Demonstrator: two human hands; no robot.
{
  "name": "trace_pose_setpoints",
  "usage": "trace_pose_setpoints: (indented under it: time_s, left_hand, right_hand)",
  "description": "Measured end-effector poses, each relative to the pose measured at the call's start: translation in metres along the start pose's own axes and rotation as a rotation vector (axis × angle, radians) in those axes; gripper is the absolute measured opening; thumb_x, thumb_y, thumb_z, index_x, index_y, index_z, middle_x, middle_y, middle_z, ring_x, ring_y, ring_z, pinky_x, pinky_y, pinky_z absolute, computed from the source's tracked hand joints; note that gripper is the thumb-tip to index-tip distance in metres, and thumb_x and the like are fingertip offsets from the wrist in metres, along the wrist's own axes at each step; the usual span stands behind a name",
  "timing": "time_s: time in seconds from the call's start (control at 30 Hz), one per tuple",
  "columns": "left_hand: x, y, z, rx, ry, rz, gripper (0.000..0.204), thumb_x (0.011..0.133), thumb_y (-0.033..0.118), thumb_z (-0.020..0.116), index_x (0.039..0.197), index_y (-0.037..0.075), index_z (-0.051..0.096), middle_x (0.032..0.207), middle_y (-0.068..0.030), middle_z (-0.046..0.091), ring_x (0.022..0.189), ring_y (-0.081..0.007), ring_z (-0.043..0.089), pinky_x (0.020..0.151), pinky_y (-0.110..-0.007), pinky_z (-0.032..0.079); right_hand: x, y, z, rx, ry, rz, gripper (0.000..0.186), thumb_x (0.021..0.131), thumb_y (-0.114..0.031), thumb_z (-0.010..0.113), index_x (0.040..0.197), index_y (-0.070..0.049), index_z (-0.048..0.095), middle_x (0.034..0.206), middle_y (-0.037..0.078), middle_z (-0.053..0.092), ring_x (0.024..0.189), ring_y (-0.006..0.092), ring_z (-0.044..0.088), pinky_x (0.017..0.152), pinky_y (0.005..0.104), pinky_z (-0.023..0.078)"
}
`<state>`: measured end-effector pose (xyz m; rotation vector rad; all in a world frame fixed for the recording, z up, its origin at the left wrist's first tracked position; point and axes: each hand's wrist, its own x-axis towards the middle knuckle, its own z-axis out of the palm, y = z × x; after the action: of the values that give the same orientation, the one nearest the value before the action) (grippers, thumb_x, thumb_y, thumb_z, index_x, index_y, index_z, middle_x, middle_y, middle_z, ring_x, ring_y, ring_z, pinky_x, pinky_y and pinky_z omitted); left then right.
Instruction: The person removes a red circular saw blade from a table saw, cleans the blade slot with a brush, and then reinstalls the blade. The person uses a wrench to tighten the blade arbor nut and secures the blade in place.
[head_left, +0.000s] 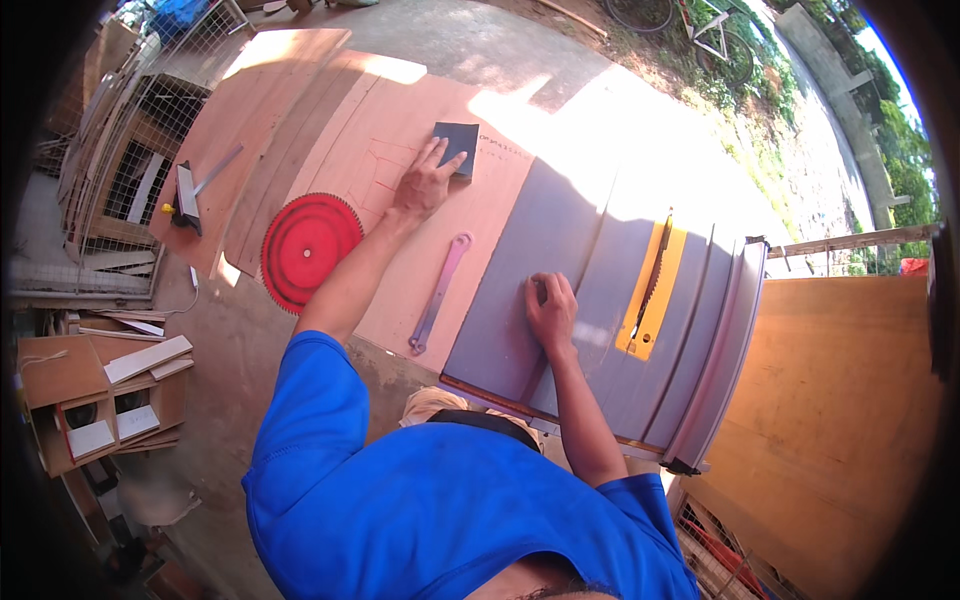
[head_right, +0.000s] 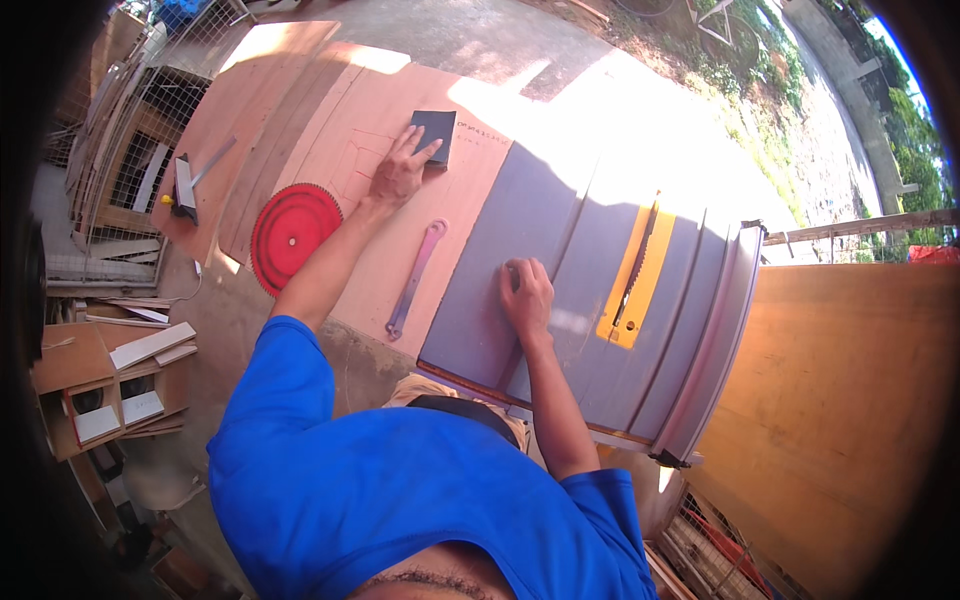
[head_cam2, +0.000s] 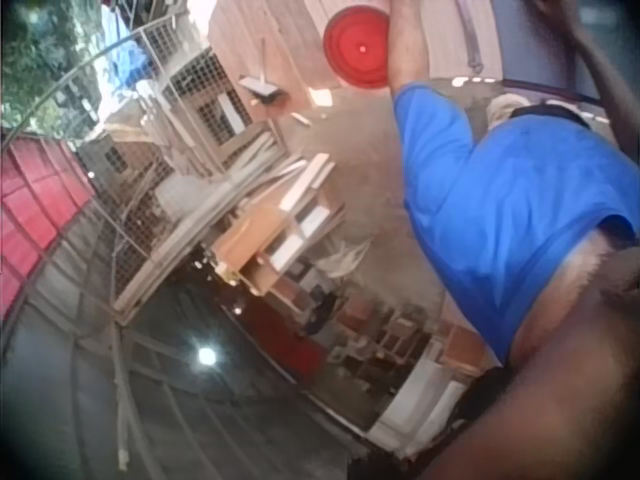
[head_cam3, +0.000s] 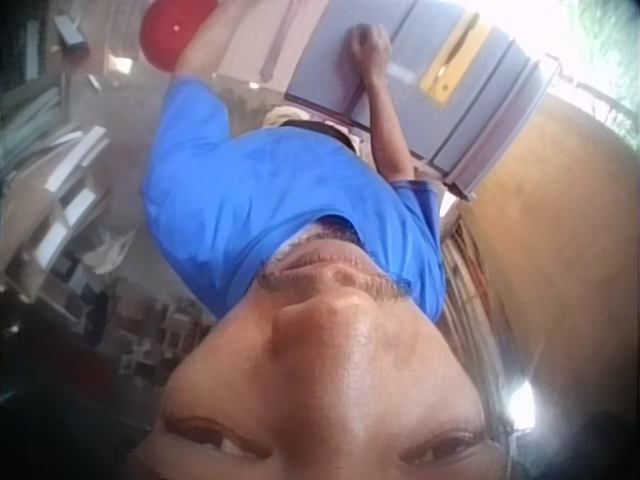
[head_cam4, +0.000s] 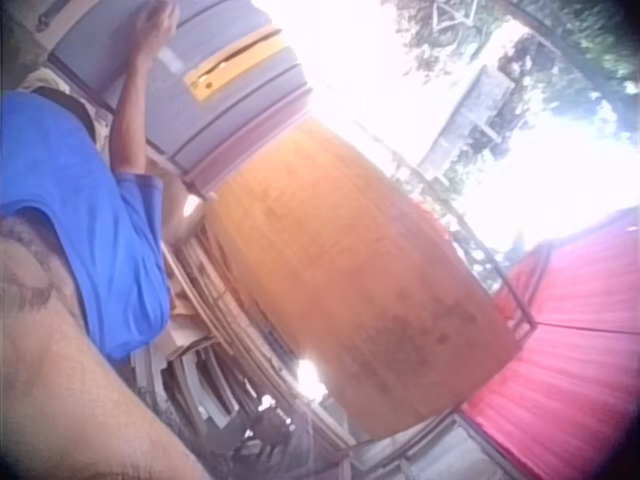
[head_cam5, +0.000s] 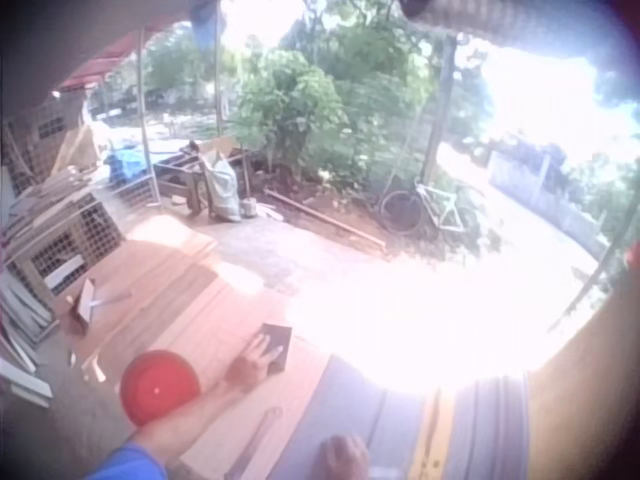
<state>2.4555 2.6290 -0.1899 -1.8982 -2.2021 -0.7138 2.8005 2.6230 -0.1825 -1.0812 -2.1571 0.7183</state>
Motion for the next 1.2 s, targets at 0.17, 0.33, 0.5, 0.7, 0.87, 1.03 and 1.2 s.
trace_pose_setpoints:
  time_s: [0.17, 0.33, 0.5, 0.7, 0.87, 1.03, 1.2]
  left_hand:
    - [0.000, 0.005, -0.006, -0.056, -0.021, -0.015, 0.043, 0.095, 0.010, 0.063, 0.137, 0.016, 0.068, 0.148, -0.0288, 0.052, 0.143, -0.0430, 0.045, 0.115, -0.045, 0.044]
    - [0.001, 0.009, -0.009, -0.038, -0.071, -0.040, 0.043, 0.095, 0.009, 0.060, 0.138, 0.014, 0.067, 0.148, -0.0297, 0.051, 0.142, -0.0436, 0.046, 0.115, -0.046, 0.043]
    - [0.003, 0.006, -0.004, -0.015, -0.095, -0.051, 0.042, 0.097, 0.013, 0.057, 0.138, 0.014, 0.066, 0.148, -0.0307, 0.051, 0.140, -0.0450, 0.047, 0.116, -0.046, 0.043]
    - [0.002, 0.012, -0.003, -0.037, -0.097, -0.081, 0.042, 0.098, 0.014, 0.056, 0.139, 0.013, 0.065, 0.148, -0.0323, 0.051, 0.141, -0.0455, 0.047, 0.115, -0.047, 0.044]
    - [0.000, 0.009, 0.002, -0.010, -0.065, -0.067, 0.042, 0.098, 0.013, 0.056, 0.140, 0.014, 0.065, 0.146, -0.0320, 0.053, 0.138, -0.0445, 0.051, 0.111, -0.046, 0.048]
    - [0.005, 0.014, -0.003, -0.013, -0.065, -0.077, 0.042, 0.097, 0.018, 0.060, 0.139, 0.013, 0.065, 0.143, -0.0308, 0.056, 0.134, -0.0445, 0.055, 0.109, -0.047, 0.049]
    - [0.000, 0.019, -0.007, 0.031, -0.098, -0.106, 0.056, 0.089, 0.030, 0.074, 0.140, 0.010, 0.063, 0.145, -0.0301, 0.055, 0.136, -0.0439, 0.053, 0.112, -0.046, 0.047]
  right_hand:
    - [0.001, -0.001, -0.002, -0.017, 0.001, -0.026, 0.008, 0.088, -0.009, 0.073, 0.093, -0.006, 0.067, 0.081, 0.011, 0.061, 0.075, 0.0300, 0.063, 0.068, 0.0429, 0.050]
    - [0.001, -0.002, -0.004, -0.019, -0.011, -0.005, 0.009, 0.088, -0.009, 0.073, 0.094, -0.006, 0.066, 0.082, 0.011, 0.061, 0.076, 0.0306, 0.063, 0.069, 0.0432, 0.051]
    - [0.002, -0.002, -0.003, -0.001, -0.009, -0.001, 0.009, 0.088, -0.010, 0.072, 0.094, -0.005, 0.066, 0.083, 0.011, 0.062, 0.077, 0.0296, 0.064, 0.069, 0.0428, 0.051]
    - [0.002, -0.001, -0.003, 0.005, -0.027, 0.064, 0.010, 0.088, -0.011, 0.073, 0.094, -0.005, 0.068, 0.083, 0.009, 0.063, 0.077, 0.0272, 0.064, 0.070, 0.0409, 0.051]
    - [0.050, -0.019, 0.029, 0.033, 0.012, 0.091, 0.019, 0.090, -0.018, 0.073, 0.104, -0.005, 0.070, 0.096, 0.011, 0.064, 0.099, 0.0290, 0.061, 0.082, 0.0415, 0.049]
    - [0.126, -0.057, 0.095, -0.055, -0.159, 0.056, 0.052, 0.093, -0.034, 0.070, 0.136, -0.006, 0.062, 0.121, 0.016, 0.059, 0.121, 0.0346, 0.052, 0.100, 0.0498, 0.043]
    - [0.126, -0.053, 0.125, -0.153, -0.052, 0.017, 0.047, 0.092, -0.037, 0.072, 0.131, -0.011, 0.068, 0.116, 0.009, 0.065, 0.113, 0.0288, 0.058, 0.092, 0.0473, 0.043]
